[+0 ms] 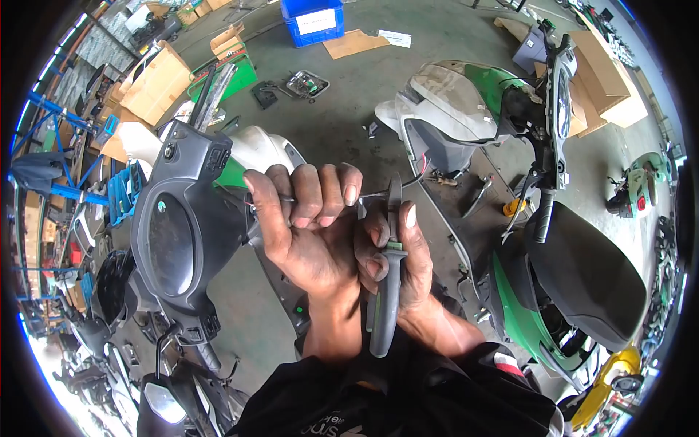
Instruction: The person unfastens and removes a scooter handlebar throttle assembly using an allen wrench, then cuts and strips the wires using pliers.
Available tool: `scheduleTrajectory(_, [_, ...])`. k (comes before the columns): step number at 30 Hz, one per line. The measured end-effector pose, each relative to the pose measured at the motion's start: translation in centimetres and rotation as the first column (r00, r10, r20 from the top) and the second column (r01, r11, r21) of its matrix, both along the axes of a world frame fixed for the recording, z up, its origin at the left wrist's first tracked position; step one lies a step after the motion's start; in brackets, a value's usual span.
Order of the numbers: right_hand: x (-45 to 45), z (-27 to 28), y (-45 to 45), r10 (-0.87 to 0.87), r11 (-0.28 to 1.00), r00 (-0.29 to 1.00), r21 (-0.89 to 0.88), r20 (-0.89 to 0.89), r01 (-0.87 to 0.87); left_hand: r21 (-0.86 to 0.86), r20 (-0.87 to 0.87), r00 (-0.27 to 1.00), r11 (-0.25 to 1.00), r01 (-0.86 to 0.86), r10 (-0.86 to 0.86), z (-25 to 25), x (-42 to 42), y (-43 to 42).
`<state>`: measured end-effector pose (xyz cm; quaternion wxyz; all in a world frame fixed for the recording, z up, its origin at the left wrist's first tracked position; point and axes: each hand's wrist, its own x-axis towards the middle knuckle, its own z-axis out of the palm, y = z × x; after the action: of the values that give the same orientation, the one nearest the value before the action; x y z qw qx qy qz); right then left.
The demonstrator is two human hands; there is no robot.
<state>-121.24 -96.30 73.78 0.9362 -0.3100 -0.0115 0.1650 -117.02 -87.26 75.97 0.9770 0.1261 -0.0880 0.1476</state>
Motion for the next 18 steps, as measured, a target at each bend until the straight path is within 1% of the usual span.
scheduleTrajectory(2, [0.1,-0.3,0.5,-0.047,0.983,0.998,0.181,0.051,0.037,-0.008,0.004,1.000,1.000,-0.017,0.017,0.7,0.0,0.0])
scheduleTrajectory(3, [0.2,-0.3,0.8,-0.063,0.984,0.994,0.172,0.093,0.047,-0.011,0.025,0.999,0.999,-0.046,0.047,1.0,0.0,0.0])
scheduleTrajectory(4, [0.3,-0.2,0.8,-0.063,0.984,0.993,0.170,0.096,0.046,-0.013,0.043,0.996,0.997,-0.073,0.074,1.2,0.0,0.1])
scheduleTrajectory(6, [0.3,0.2,0.9,-0.051,0.979,0.993,0.202,0.103,0.030,-0.029,0.064,0.995,0.997,-0.075,0.076,1.6,0.0,0.2])
scheduleTrajectory(8, [0.3,0.8,0.8,-0.056,0.979,0.995,0.200,0.081,0.039,-0.027,0.050,0.993,0.994,-0.102,0.104,2.0,0.0,0.1])
scheduleTrajectory(10, [0.5,1.2,0.4,-0.022,0.998,0.994,0.056,0.111,0.016,-0.019,0.049,0.993,0.994,-0.108,0.109,2.1,0.0,0.1])
scheduleTrajectory(13, [0.4,1.0,0.7,-0.052,0.996,0.993,0.077,0.110,0.043,-0.052,0.073,0.992,0.993,-0.101,0.105,2.0,0.2,0.2])
scheduleTrajectory(14, [0.6,1.0,0.6,-0.053,0.996,0.992,0.076,0.113,0.044,-0.045,0.093,0.993,0.997,-0.067,0.071,1.7,0.4,0.5])
scheduleTrajectory(15, [0.7,0.9,0.6,-0.020,0.993,0.999,0.121,0.048,0.014,-0.035,0.112,0.993,0.999,-0.036,0.040,1.4,0.6,0.7])
scheduleTrajectory(16, [0.9,0.7,0.5,0.016,0.986,1.000,0.168,-0.012,-0.014,-0.033,0.116,0.992,0.999,-0.039,0.043,1.3,0.8,0.8])
scheduleTrajectory(17, [0.9,-0.1,0.1,0.067,0.958,0.998,0.278,0.023,-0.071,-0.088,0.063,0.998,0.995,0.037,-0.032,1.4,1.2,0.8])
scheduleTrajectory(18, [1.1,-0.2,-0.3,0.086,0.965,0.987,0.236,0.132,-0.116,-0.147,0.006,0.994,0.983,0.110,-0.110,1.2,1.3,0.9])
